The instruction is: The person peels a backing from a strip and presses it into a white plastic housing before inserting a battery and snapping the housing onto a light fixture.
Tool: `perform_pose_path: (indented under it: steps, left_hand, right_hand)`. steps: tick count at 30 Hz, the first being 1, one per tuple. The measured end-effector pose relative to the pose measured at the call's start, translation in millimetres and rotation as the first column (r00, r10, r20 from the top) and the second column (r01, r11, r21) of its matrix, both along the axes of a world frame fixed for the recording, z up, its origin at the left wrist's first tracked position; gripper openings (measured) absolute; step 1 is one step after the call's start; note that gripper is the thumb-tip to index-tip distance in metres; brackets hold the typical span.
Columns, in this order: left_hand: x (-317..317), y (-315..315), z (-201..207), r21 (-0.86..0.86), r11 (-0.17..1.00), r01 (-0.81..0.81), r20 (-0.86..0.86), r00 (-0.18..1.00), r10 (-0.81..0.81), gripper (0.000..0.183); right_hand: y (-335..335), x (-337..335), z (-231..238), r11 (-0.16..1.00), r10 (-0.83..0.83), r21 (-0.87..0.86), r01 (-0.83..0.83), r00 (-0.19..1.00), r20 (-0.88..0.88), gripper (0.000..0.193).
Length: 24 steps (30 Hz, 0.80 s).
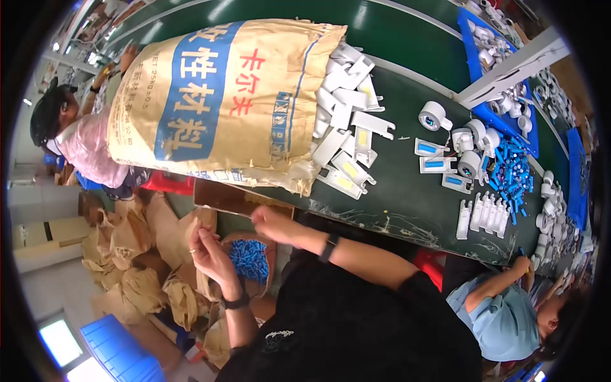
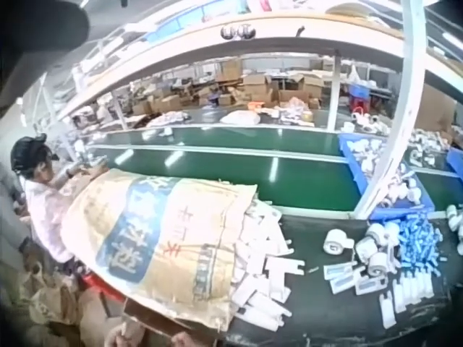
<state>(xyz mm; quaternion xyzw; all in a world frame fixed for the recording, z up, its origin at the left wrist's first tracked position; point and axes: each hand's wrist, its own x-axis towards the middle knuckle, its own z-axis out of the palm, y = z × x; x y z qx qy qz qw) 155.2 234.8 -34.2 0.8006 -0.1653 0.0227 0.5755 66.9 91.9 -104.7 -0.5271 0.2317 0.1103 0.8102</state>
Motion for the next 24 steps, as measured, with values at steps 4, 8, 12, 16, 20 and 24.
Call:
perform_pose_path:
  steps: [4, 8, 12, 16, 20, 24]
  left_hand:
    - [-4, 12, -8, -0.034, 0.999, -0.017, -0.039, 0.999, 0.016, 0.032]
    - [-32, -21, -1, -0.081, 0.992, 0.093, -0.046, 0.994, -0.096, 0.030]
    - [-71, -87, 47, 0.105, 0.769, 0.631, 0.160, 0.752, -0.639, 0.024]
    - [-126, -206, 59, 0.261, 0.401, 0.878, 0.297, 0.322, -0.899, 0.040]
    - [-161, -313, 28, 0.309, 0.436, 0.845, 0.359, 0.321, -0.876, 0.039]
    - [-174, -385, 8, 0.386, 0.492, 0.780, 0.460, 0.299, -0.836, 0.042]
  right_hand:
    - [14, 36, -79, 0.684, 0.131, -0.721, -0.113, 0.991, -0.032, 0.089]
    - [19, -18, -67, 0.715, 0.271, -0.698, 0.037, 0.906, 0.326, 0.073]
    - [-30, -100, 55, 0.622, 0.639, -0.657, -0.425, 0.761, 0.114, 0.027]
    - [-93, -224, 126, 0.710, -0.024, -0.704, 0.024, 1.000, 0.010, 0.033]
    - [-126, -297, 115, 0.050, -0.760, -0.894, 0.445, 0.597, 0.255, 0.022]
    - [-163, -328, 119, -0.267, -0.783, -0.890, 0.369, 0.455, 0.424, 0.022]
